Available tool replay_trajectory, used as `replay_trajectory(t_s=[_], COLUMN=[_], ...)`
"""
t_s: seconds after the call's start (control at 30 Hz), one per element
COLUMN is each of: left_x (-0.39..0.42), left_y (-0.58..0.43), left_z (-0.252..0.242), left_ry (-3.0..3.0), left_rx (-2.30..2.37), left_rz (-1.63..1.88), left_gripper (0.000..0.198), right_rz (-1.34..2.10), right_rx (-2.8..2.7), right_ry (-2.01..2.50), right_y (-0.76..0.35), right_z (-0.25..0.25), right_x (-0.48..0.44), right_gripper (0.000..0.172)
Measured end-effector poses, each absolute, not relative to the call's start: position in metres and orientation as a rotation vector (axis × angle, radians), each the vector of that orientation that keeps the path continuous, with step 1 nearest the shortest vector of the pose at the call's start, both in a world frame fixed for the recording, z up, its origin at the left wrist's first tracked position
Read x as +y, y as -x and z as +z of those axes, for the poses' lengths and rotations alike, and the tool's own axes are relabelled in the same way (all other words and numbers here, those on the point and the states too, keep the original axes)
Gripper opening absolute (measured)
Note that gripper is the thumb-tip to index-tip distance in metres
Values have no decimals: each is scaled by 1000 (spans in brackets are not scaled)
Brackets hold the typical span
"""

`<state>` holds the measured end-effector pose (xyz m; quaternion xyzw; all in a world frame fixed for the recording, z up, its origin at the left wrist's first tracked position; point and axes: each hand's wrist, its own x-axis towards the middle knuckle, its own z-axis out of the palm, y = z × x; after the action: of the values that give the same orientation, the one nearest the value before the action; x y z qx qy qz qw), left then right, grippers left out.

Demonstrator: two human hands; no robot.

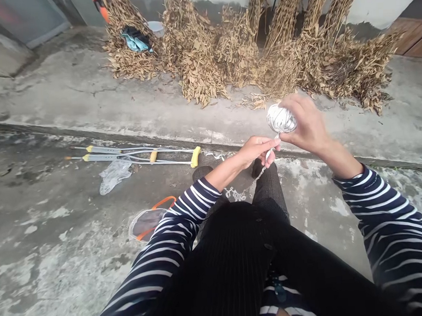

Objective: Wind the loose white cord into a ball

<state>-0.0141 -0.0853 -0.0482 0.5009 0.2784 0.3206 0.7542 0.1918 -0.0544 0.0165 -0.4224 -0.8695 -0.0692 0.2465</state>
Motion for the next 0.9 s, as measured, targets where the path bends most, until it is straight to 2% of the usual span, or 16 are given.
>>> replay_trajectory(t_s=[0.13, 0.23, 0.6, 0.77, 0.9], left_x=[-85, -83, -49, -27, -4], left_y=[17, 21, 24, 15, 14], left_z=[-46, -50, -70, -62, -36], left_ry=[-1073, -1080, -1187, -1081, -1004], left_rx=[640, 681, 1004, 1047, 931], left_rz=[702, 700, 425, 784, 1077], left_gripper=[28, 25, 38, 28, 18], right_rz=[-288, -350, -580, -625, -681], right_rx=[-2387, -2393, -2469, -2467, -2414], right_ry=[1060, 1029, 987, 974, 1029], right_y=[-194, -195, -180, -174, -161], right_z=[17, 16, 20, 29, 64], right_x=[-54, -54, -57, -46, -36], right_gripper=[74, 73, 60, 60, 57])
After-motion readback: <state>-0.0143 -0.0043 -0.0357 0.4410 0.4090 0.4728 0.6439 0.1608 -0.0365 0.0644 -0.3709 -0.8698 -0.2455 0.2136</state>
